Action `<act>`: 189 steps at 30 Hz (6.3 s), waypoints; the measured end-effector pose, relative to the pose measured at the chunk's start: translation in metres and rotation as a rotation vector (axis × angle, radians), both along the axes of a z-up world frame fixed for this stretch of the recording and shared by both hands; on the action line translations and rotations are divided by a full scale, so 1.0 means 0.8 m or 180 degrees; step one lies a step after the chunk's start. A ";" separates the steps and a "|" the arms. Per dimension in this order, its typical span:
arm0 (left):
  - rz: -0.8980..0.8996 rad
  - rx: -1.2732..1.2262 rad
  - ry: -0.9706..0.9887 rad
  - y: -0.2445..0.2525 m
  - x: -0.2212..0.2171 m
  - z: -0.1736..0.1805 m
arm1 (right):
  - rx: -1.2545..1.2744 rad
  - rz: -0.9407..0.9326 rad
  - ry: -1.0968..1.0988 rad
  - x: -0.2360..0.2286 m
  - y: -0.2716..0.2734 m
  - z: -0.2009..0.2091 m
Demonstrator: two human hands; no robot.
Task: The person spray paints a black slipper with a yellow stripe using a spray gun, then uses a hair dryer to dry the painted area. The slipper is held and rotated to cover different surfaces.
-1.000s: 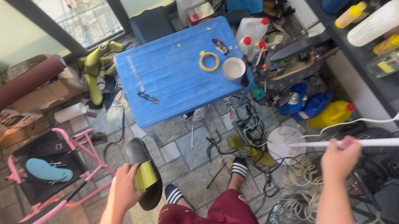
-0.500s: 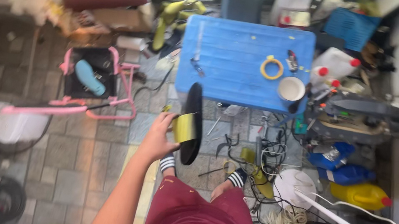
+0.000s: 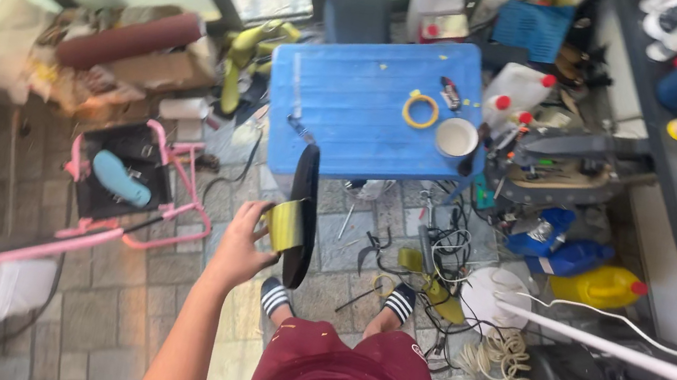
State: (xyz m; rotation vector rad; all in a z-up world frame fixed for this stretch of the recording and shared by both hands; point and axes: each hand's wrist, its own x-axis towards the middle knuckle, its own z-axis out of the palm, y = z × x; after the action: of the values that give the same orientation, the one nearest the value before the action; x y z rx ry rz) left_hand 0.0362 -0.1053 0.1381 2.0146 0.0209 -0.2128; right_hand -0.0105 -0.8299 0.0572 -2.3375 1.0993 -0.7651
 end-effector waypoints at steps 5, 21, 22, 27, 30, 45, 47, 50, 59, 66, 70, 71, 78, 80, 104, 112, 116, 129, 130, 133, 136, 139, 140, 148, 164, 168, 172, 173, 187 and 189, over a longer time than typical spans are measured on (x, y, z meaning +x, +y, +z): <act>-0.0228 -0.0046 0.0099 0.000 0.009 -0.012 | -0.0148 0.0120 -0.0538 -0.027 0.004 -0.015; -0.1042 0.0032 0.0234 -0.049 0.048 -0.034 | -0.0021 0.0281 -0.1459 -0.092 0.140 0.015; -0.1130 0.0024 0.0236 -0.052 0.051 -0.033 | 0.0091 0.0128 -0.1452 -0.089 0.161 0.017; -0.1683 0.0282 0.0369 -0.076 0.068 -0.034 | 0.0535 -0.0042 -0.1317 -0.096 0.253 0.023; -0.1973 0.0230 0.0253 -0.093 0.078 -0.038 | 0.1482 -0.0303 -0.1288 -0.100 0.294 0.019; -0.2660 0.0260 0.0315 -0.141 0.071 -0.028 | 0.1987 -0.0475 -0.1980 -0.216 0.352 -0.042; -0.2753 0.0254 0.0279 -0.143 0.071 -0.022 | 0.1952 -0.0193 -0.1749 -0.214 0.358 -0.027; -0.2860 0.0187 0.0177 -0.147 0.074 -0.012 | 0.1624 0.0389 -0.1360 -0.202 0.374 -0.002; -0.2772 0.0412 -0.0237 -0.124 0.076 0.034 | 0.1618 0.1347 -0.0826 -0.113 0.423 0.048; -0.2616 0.0358 -0.0169 -0.105 0.067 0.053 | 0.2048 0.2199 -0.0713 -0.075 0.444 0.046; -0.2579 0.0306 -0.0176 -0.101 0.065 0.053 | 0.1910 0.1789 -0.0604 -0.069 0.459 0.042; -0.2575 0.0309 -0.0202 -0.100 0.065 0.054 | 0.1917 0.1825 -0.0588 -0.066 0.458 0.043; -0.2474 0.0772 0.0017 -0.102 0.063 0.064 | 0.2046 0.2060 -0.0355 -0.063 0.439 0.049; -0.2449 0.0778 0.0035 -0.103 0.063 0.067 | 0.2073 0.2091 -0.0387 -0.062 0.437 0.052; -0.2290 0.0518 0.0152 -0.098 0.066 0.060 | 0.2108 0.2354 -0.0293 -0.046 0.437 0.070; -0.2280 0.0648 0.0133 -0.098 0.067 0.059 | 0.2078 0.2181 0.0100 -0.037 0.437 0.081; -0.2200 0.0582 0.0134 -0.095 0.068 0.054 | 0.2023 0.2775 -0.0379 -0.036 0.436 0.078; -0.2019 0.0358 0.0244 -0.089 0.067 0.040 | 0.2272 0.2906 -0.0286 -0.030 0.437 0.075; -0.2037 0.0320 0.0236 -0.089 0.066 0.042 | 0.2338 0.3100 -0.0380 -0.028 0.439 0.075; -0.1951 0.0426 0.0391 -0.090 0.066 0.047 | 0.2181 0.2492 -0.0001 -0.027 0.441 0.076; -0.1881 0.0596 0.0637 -0.091 0.064 0.050 | 0.2240 0.2722 -0.0231 -0.021 0.439 0.078; -0.1970 0.0209 0.0437 -0.089 0.063 0.050 | 0.2020 0.2875 -0.0357 -0.022 0.440 0.079; -0.1941 0.0171 0.0491 -0.088 0.061 0.049 | 0.2078 0.2610 -0.0084 -0.023 0.440 0.079; -0.1740 0.0037 0.0825 -0.085 0.064 0.040 | 0.2284 0.2522 0.0335 -0.031 0.444 0.067; -0.1699 -0.0108 0.0686 -0.079 0.065 0.024 | 0.2129 0.3089 0.0184 -0.022 0.449 0.096; -0.1678 0.0017 0.0648 -0.082 0.066 0.021 | 0.2021 0.2773 0.0435 -0.024 0.452 0.100; -0.1676 -0.0067 0.0682 -0.077 0.067 0.018 | 0.2242 0.3247 0.0136 -0.023 0.450 0.099; -0.1662 -0.0037 0.0704 -0.077 0.066 0.017 | 0.2237 0.2966 0.0335 -0.023 0.450 0.097; -0.1654 -0.0195 0.0548 -0.078 0.062 0.025 | 0.2061 0.3345 -0.0227 -0.012 0.453 0.088; -0.1619 -0.0099 0.0615 -0.079 0.062 0.026 | 0.1927 0.2962 0.0084 -0.015 0.459 0.095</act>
State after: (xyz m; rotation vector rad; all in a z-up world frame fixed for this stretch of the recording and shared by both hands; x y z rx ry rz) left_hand 0.0857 -0.1682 0.1586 1.9305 -0.3733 -0.7244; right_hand -0.0223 -0.4625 0.1335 -1.9759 0.1106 -0.0291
